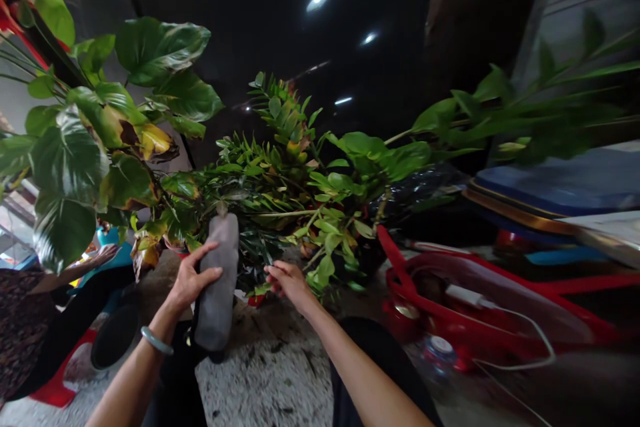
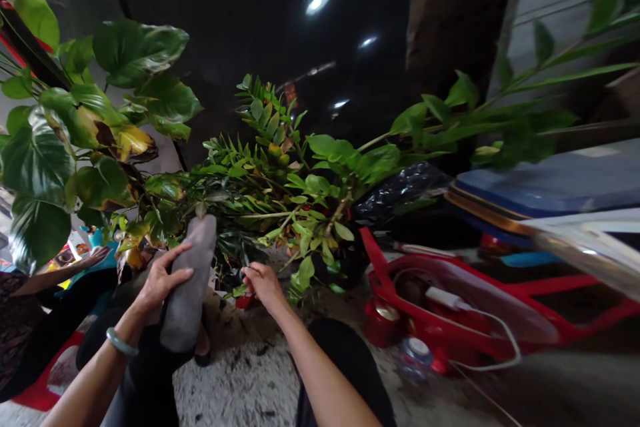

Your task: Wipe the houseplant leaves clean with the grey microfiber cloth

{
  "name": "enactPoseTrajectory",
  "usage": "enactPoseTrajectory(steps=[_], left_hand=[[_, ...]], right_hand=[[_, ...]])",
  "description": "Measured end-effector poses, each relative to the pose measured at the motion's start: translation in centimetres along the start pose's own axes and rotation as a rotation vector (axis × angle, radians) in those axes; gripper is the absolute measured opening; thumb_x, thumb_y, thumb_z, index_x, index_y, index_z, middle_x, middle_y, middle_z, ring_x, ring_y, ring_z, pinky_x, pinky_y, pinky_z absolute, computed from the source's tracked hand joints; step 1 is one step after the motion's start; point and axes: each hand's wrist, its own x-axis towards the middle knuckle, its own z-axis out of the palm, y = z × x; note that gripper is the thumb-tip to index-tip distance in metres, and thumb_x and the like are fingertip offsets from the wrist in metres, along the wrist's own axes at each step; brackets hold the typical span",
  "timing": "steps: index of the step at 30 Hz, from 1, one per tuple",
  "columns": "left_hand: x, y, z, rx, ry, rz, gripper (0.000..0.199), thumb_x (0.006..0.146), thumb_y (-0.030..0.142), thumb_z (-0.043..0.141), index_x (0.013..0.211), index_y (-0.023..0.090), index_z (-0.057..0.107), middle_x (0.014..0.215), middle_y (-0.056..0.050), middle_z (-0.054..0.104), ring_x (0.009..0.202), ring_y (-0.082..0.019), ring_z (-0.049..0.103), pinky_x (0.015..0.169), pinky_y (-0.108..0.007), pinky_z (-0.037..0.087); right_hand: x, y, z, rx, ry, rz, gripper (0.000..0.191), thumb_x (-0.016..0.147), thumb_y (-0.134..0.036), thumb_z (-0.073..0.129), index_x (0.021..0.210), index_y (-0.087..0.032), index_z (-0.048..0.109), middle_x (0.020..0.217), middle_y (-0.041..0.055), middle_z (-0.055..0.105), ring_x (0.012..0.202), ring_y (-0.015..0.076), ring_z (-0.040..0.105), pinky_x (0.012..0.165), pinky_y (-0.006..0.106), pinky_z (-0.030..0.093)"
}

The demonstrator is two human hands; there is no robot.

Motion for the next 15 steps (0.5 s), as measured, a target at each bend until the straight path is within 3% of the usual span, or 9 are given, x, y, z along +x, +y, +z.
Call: enactPoseTrajectory(steps=[2, 4, 12, 15], left_hand=[[-0.6, -0.6, 0.4, 0.067, -0.159, -0.012, 0.062, 0.064, 0.037, 0.086, 0.122, 0.02, 0.072, 0.12, -0.009, 0.074, 0.112, -0.033, 0.067, 0.1, -0.044, 0.051], [-0.9, -0.6, 0.5, 0.109, -0.225, 0.008, 0.058, 0.063, 0.036, 0.087, 0.118, 0.02, 0.075, 0.122, -0.009, 0.074, 0.116, -0.034, 0.065, 0.105, -0.045, 0.048], [0.8, 1.7, 0.7, 0.027, 0.059, 0.106, 0.067, 0.07, 0.042, 0.082, 0.131, 0.019, 0.067, 0.134, -0.011, 0.068, 0.123, -0.034, 0.061, 0.105, -0.042, 0.048], [1.3, 0.7, 1.3, 0.103, 0.039, 0.151, 0.062, 0.071, 0.038, 0.08, 0.129, 0.018, 0.068, 0.132, -0.011, 0.069, 0.122, -0.033, 0.062, 0.108, -0.043, 0.045]], right_hand=[[0.0, 0.0, 0.0, -0.001, 0.0, 0.004, 0.019, 0.075, -0.038, 0.058, 0.071, -0.02, 0.062, 0.058, -0.0034, 0.064, 0.044, 0.0127, 0.056, 0.04, 0.022, 0.032], [0.0, 0.0, -0.1, -0.003, -0.001, 0.005, 0.019, 0.075, -0.038, 0.058, 0.07, -0.02, 0.062, 0.058, -0.0036, 0.064, 0.044, 0.0124, 0.056, 0.04, 0.022, 0.032], [-0.1, -0.1, -0.1, -0.009, -0.01, -0.002, 0.019, 0.076, -0.039, 0.057, 0.073, -0.02, 0.063, 0.061, -0.0028, 0.066, 0.046, 0.0129, 0.057, 0.04, 0.022, 0.033], [-0.2, -0.2, 0.0, -0.008, -0.009, -0.001, 0.02, 0.077, -0.038, 0.055, 0.075, -0.02, 0.064, 0.06, -0.0029, 0.065, 0.046, 0.0126, 0.057, 0.041, 0.022, 0.033]])
